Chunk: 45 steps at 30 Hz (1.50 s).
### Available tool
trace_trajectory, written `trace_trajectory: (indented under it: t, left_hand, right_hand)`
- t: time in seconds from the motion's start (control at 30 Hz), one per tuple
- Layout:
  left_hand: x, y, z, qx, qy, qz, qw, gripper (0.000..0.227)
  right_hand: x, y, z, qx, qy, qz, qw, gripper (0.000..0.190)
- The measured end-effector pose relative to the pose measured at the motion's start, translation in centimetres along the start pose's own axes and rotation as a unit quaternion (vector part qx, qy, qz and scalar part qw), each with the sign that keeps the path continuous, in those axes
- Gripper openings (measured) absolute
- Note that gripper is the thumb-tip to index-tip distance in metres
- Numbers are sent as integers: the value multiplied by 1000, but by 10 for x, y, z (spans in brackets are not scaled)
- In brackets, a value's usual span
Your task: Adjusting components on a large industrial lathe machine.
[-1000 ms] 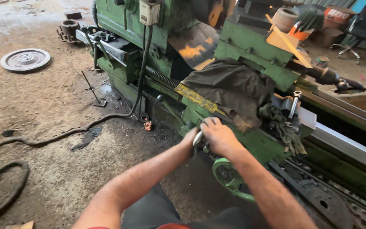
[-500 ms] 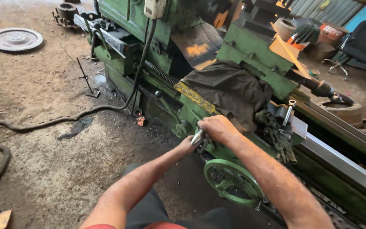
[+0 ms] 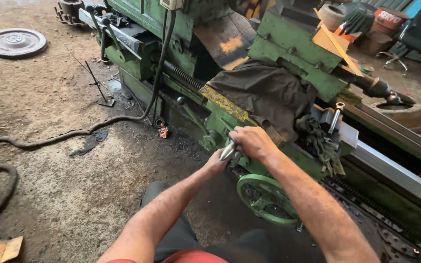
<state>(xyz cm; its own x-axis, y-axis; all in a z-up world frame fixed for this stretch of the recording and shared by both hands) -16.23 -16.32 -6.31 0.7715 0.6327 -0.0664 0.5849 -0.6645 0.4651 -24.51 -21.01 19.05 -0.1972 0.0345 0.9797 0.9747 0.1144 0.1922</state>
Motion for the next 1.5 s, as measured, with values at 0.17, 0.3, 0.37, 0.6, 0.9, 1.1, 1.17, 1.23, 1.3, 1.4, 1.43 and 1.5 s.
trace_trajectory:
  t: [0.17, 0.3, 0.37, 0.6, 0.9, 1.1, 1.17, 1.23, 1.3, 1.4, 1.43, 1.5]
  left_hand:
    - [0, 2, 12, -30, -43, 6, 999, 30]
    - [2, 2, 19, -36, -70, 17, 997, 30]
    - [4, 5, 28, -40, -82, 20, 996, 31]
    - [9, 6, 26, -36, -37, 40, 998, 33]
    - [12, 7, 23, -4, -5, 42, 999, 33]
    - [13, 7, 21, 45, -5, 36, 998, 33]
    - [12, 7, 17, -3, -16, 47, 999, 35]
    - [12, 7, 18, -12, -7, 53, 998, 35]
    - [12, 7, 17, -21, 1, 60, 998, 36]
    - [12, 7, 18, 22, -21, 49, 998, 35]
    - [12, 7, 17, 14, -25, 51, 998, 35]
    - [13, 7, 16, 7, -28, 53, 998, 34]
  right_hand:
    - [-1, -3, 1, 2, -6, -10, 1000, 19]
    - [-6, -5, -2, -5, -11, -22, 1000, 16]
    - [-10, -6, -5, -5, -23, -34, 999, 9]
    - [-3, -12, 0, -17, -22, -42, 999, 9]
    - [1, -16, 3, -25, -11, -56, 998, 16]
    - [3, -18, 5, -29, -9, -53, 998, 19]
    - [-1, -19, 2, -30, -22, -65, 997, 12]
    - [0, -20, 3, -35, -20, -63, 997, 11]
    - [2, -20, 3, -39, -19, -62, 997, 10]
    - [2, -21, 3, -36, -16, -67, 997, 13]
    - [0, -22, 2, -33, -18, -74, 997, 12]
    - [-1, -23, 1, -30, -18, -81, 996, 12]
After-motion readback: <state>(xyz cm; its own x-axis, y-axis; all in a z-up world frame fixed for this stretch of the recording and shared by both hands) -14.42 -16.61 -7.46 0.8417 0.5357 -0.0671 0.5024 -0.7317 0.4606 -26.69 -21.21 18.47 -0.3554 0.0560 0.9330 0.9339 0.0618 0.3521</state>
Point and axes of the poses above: each hand's wrist, its own y-axis towards the middle knuckle, its own x-axis out of the back of the hand, z = x × y, the point moved 3 cm from there along y, towards the middle knuckle, and after that the axes turned 12 degrees about -x, right-handed, at the moved point
